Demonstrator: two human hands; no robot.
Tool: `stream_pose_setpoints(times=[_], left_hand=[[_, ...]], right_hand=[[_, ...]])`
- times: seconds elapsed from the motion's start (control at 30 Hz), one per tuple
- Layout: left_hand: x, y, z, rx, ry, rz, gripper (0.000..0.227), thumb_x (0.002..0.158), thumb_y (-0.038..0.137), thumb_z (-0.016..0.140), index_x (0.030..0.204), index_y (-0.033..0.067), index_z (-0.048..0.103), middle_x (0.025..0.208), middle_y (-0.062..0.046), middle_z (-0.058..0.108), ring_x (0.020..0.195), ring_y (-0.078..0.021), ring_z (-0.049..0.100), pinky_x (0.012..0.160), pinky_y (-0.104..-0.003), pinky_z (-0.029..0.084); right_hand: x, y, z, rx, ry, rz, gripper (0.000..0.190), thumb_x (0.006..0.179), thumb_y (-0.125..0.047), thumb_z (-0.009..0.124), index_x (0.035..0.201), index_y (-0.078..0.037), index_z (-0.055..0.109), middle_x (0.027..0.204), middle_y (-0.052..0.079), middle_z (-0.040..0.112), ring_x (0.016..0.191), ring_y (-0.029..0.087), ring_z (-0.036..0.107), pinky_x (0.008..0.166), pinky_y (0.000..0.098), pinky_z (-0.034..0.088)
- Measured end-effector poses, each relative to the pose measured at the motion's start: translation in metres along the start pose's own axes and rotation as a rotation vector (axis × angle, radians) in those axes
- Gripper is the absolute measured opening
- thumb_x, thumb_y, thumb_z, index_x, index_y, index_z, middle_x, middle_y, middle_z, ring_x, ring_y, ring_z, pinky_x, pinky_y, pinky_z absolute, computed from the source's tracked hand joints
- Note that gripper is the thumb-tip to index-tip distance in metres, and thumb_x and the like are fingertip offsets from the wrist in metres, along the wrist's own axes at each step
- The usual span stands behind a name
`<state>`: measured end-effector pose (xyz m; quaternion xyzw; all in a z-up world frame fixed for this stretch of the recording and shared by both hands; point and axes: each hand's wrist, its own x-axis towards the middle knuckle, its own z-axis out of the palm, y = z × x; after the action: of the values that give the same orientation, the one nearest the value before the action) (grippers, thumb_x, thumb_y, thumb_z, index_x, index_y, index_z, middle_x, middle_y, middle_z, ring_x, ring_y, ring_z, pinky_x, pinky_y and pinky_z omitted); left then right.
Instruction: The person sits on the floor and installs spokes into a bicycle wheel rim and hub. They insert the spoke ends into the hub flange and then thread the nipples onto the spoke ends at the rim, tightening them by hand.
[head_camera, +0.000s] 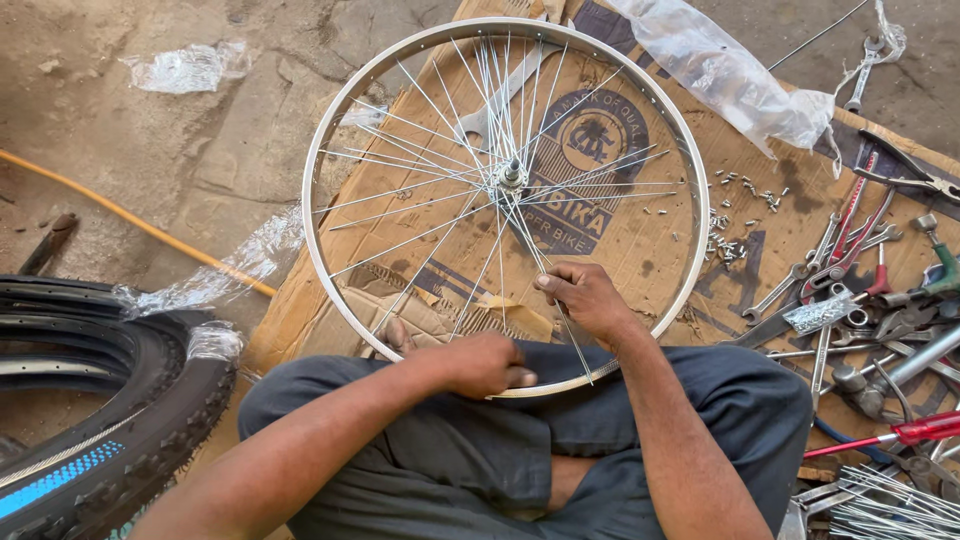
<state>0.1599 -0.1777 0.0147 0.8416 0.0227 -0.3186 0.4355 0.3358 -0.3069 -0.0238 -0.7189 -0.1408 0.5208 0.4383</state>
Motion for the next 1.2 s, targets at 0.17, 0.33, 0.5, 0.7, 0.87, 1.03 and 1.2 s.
stream_pose_setpoints(times=[0.17,0.33,0.5,0.7,0.87,1.03,1.2], left_hand=[[-0.003,-0.001,-0.002,-0.026,-0.05,0.015,0.034,0.095,0.032,0.056,0.098,0.0018,0.071,0.094,-0.023,0.073,0.092,-0.0411,0.07,0.083,-0.051,0.054],[0.002,-0.003,-0.002,-0.012,0.127,-0.101,0.037,0.107,0.033,0.054,0.103,-0.0007,0.068,0.095,-0.025,0.07,0.095,-0.0434,0.067,0.083,-0.051,0.05],[0.001,-0.011,-0.013,-0.249,0.037,-0.137,0.027,0.098,0.024,0.054,0.105,0.0004,0.064,0.089,-0.019,0.074,0.086,-0.0337,0.073,0.076,-0.045,0.056],[0.0,-0.006,-0.02,-0.156,-0.046,-0.074,0.019,0.091,0.016,0.058,0.099,0.0013,0.068,0.09,-0.017,0.075,0.088,-0.031,0.073,0.079,-0.043,0.055],[-0.003,-0.002,-0.013,-0.04,-0.088,-0.062,0.023,0.089,0.022,0.063,0.1,0.0034,0.072,0.096,-0.019,0.074,0.094,-0.0361,0.071,0.084,-0.046,0.054],[-0.012,0.015,-0.01,0.082,-0.035,-0.187,0.041,0.1,0.041,0.059,0.104,0.0026,0.073,0.1,-0.024,0.071,0.1,-0.044,0.067,0.088,-0.052,0.052],[-0.017,0.021,-0.011,0.191,0.197,-0.325,0.04,0.095,0.038,0.061,0.107,0.0017,0.072,0.101,-0.025,0.072,0.102,-0.0428,0.068,0.091,-0.053,0.051]], right_hand=[[0.001,0.004,-0.002,-0.013,-0.008,-0.088,0.026,0.096,-0.026,0.069,0.09,-0.002,0.076,0.071,-0.002,0.061,0.066,0.007,0.05,0.059,0.0266,0.043],[0.003,0.003,-0.002,-0.002,0.003,-0.135,0.026,0.097,-0.025,0.07,0.091,0.0,0.075,0.072,-0.002,0.06,0.068,0.008,0.051,0.062,0.0268,0.045],[0.001,-0.003,-0.002,-0.07,0.023,-0.107,0.025,0.097,-0.026,0.067,0.095,-0.002,0.076,0.073,-0.002,0.062,0.069,0.008,0.052,0.062,0.027,0.045],[-0.005,-0.009,-0.004,-0.072,0.024,-0.091,0.026,0.098,-0.025,0.066,0.095,-0.001,0.076,0.074,-0.002,0.06,0.07,0.008,0.05,0.064,0.0275,0.044],[-0.003,-0.007,-0.003,-0.058,0.015,-0.102,0.029,0.099,-0.027,0.067,0.093,0.0,0.075,0.073,-0.001,0.061,0.068,0.009,0.05,0.062,0.0283,0.045],[-0.003,-0.007,-0.002,-0.045,0.021,-0.086,0.028,0.097,-0.027,0.068,0.094,-0.001,0.076,0.072,-0.002,0.063,0.068,0.008,0.053,0.062,0.0279,0.046],[0.003,0.001,-0.003,-0.294,0.125,-0.155,0.031,0.093,-0.033,0.072,0.092,-0.003,0.076,0.07,0.009,0.064,0.067,0.017,0.055,0.064,0.0352,0.048]])
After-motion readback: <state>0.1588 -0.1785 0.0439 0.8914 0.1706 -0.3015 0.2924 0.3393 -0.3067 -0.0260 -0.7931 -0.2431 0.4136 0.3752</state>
